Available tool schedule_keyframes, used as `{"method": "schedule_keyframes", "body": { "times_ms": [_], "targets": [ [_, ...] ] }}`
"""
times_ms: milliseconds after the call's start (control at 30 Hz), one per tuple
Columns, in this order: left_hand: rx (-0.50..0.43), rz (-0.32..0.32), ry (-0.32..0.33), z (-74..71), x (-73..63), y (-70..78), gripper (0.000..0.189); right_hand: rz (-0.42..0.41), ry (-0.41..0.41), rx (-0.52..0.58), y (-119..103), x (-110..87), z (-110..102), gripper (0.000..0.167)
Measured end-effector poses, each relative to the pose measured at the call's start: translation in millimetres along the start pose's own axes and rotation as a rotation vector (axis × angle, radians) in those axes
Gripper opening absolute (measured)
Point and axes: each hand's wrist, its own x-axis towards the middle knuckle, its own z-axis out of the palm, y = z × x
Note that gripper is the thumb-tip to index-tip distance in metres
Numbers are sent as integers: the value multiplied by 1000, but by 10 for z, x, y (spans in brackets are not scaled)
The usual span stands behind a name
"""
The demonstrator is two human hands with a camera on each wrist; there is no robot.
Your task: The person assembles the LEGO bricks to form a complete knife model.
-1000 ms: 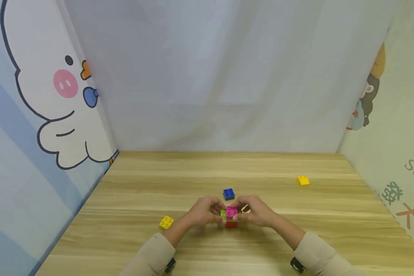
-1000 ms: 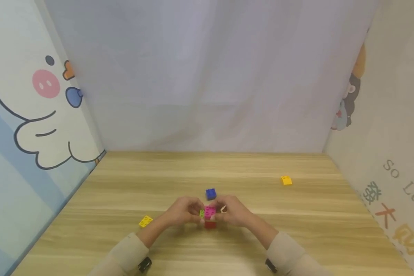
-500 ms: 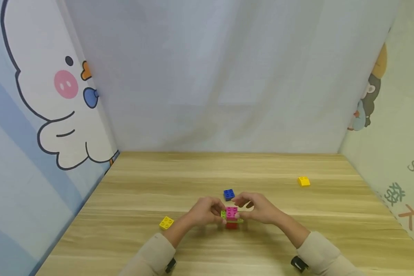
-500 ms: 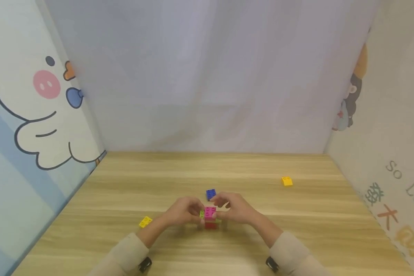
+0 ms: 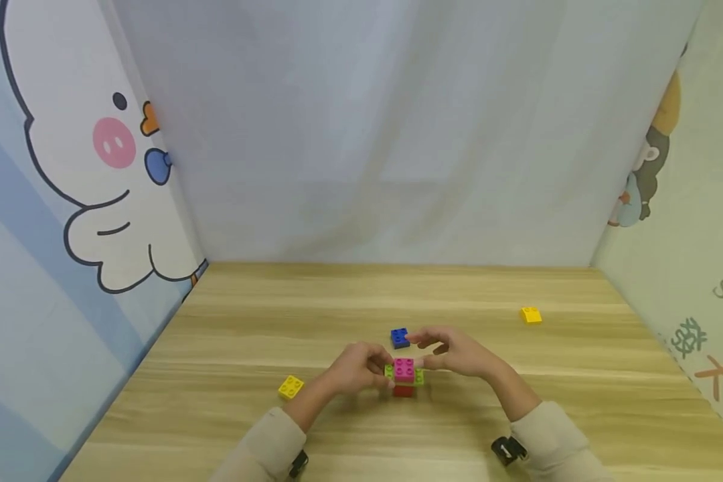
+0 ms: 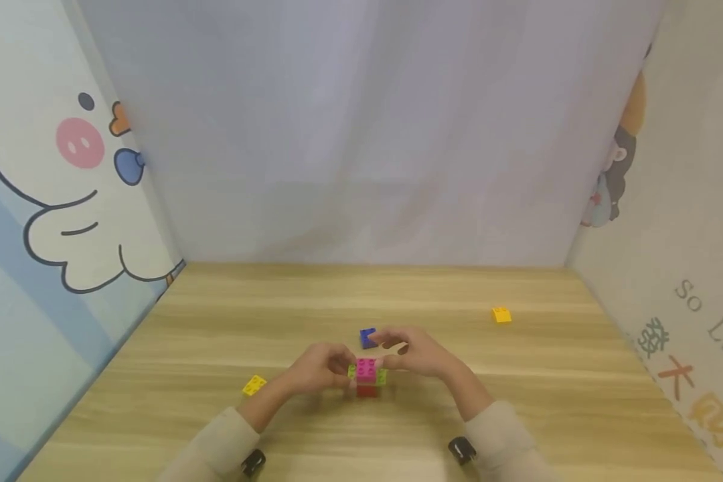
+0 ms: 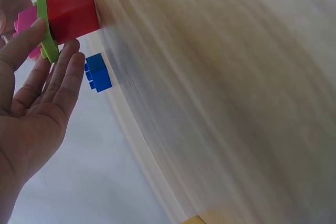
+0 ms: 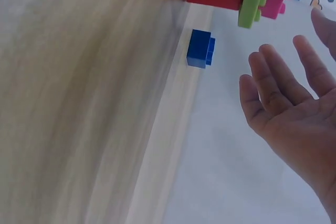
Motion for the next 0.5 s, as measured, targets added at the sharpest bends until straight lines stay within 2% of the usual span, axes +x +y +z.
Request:
{"method": "schedule_keyframes", "body": {
  "times_ms": [200, 500],
  "targets": [
    [13, 3, 6, -14, 16, 6, 29, 2, 16, 46, 65, 27, -101, 42],
    [9, 8, 4, -20, 1, -5, 29, 32, 50, 82, 168, 119, -130, 44]
  ]
}}
